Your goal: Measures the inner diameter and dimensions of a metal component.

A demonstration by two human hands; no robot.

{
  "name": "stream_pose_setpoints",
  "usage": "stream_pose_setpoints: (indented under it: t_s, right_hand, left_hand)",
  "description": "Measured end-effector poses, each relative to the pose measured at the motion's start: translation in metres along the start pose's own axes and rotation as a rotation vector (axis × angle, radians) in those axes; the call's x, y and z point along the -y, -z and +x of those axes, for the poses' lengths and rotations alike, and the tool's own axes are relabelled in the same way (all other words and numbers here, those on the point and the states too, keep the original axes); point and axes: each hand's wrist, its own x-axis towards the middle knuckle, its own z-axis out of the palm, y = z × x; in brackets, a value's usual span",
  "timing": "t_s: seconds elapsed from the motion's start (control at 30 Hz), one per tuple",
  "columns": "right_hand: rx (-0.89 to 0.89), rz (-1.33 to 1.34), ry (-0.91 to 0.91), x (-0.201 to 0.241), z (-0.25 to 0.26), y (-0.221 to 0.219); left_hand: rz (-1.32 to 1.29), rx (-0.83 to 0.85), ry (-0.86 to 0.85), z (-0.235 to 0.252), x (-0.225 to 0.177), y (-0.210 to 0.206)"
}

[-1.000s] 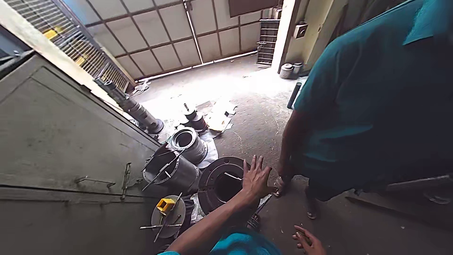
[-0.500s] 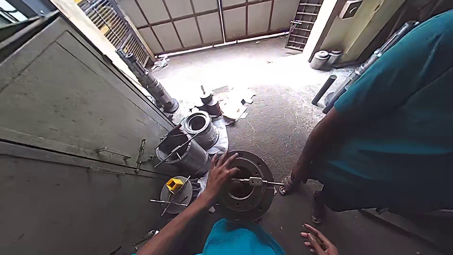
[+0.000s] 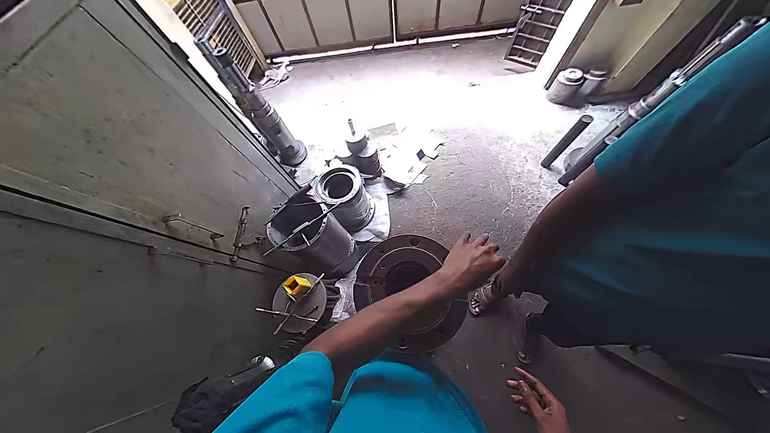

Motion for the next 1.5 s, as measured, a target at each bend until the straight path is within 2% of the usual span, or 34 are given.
stream_pose_setpoints:
  t_s: [0.13,0.23,0.33,0.4,0.47,0.57,0.63,0.7,0.77,0.83,0.93,1.07,1.17,1.27,1.33,1.4,1.43,1.5]
  right_hand:
    - [0.002,0.022,-0.041,-0.011,-0.006,-0.007]
    - [0.014,0.016,-0.049,-0.013,-0.003,-0.01]
    - [0.03,0.009,-0.008,0.002,0.003,-0.013]
    - [0.042,0.006,0.076,0.025,0.01,-0.015]
    - [0.052,-0.009,0.211,0.046,0.025,-0.015]
    - [-0.017,-0.12,0.552,0.101,0.053,-0.026]
    - [-0.051,-0.257,0.817,0.153,0.07,-0.051]
    - [-0.018,-0.394,1.047,0.198,0.091,-0.081]
    - [0.071,-0.538,1.168,0.226,0.114,-0.105]
    - [0.123,-0.69,1.124,0.228,0.131,-0.114]
    - [0.062,-0.721,1.026,0.219,0.124,-0.106]
    - [-0.072,-0.735,0.917,0.187,0.067,-0.087]
    - [-0.023,-0.81,0.67,0.179,0.016,-0.096]
    - [0.101,-0.903,0.548,0.194,-0.005,-0.117]
    - [0.355,-0.899,0.565,0.205,-0.014,-0.128]
    - [0.637,-0.797,0.659,0.208,-0.019,-0.124]
    - [0.717,-0.687,0.737,0.207,-0.016,-0.117]
    - [0.737,-0.448,0.804,0.212,-0.01,-0.092]
  left_hand:
    - [-0.221,0.001,0.155,-0.03,-0.007,-0.012]
    - [-0.259,0.002,0.23,-0.05,-0.021,-0.016]
    - [-0.227,-0.128,0.17,-0.074,-0.048,-0.035]
    - [-0.208,-0.149,0.083,-0.093,-0.048,-0.039]
    - [-0.188,-0.187,-0.014,-0.121,-0.042,-0.041]
    - [-0.183,-0.357,-0.045,-0.173,-0.027,-0.056]
    - [-0.152,-0.502,0.015,-0.203,-0.013,-0.068]
    - [-0.108,-0.534,0.119,-0.218,-0.008,-0.071]
    - [-0.113,-0.533,0.223,-0.218,-0.016,-0.07]
    - [-0.124,-0.544,0.301,-0.214,-0.025,-0.07]
    - [-0.141,-0.583,0.371,-0.213,-0.015,-0.069]
    - [-0.13,-0.561,0.58,-0.21,0.024,-0.061]
    - [-0.227,-0.396,0.678,-0.164,0.044,-0.04]
    - [-0.322,-0.185,0.545,-0.089,0.026,-0.015]
    - [-0.303,-0.058,0.37,-0.054,0.002,-0.009]
    - [-0.249,-0.03,0.211,-0.047,-0.011,-0.012]
    - [-0.252,-0.022,0.181,-0.055,-0.012,-0.012]
    - [-0.283,-0.075,0.198,-0.087,-0.007,-0.019]
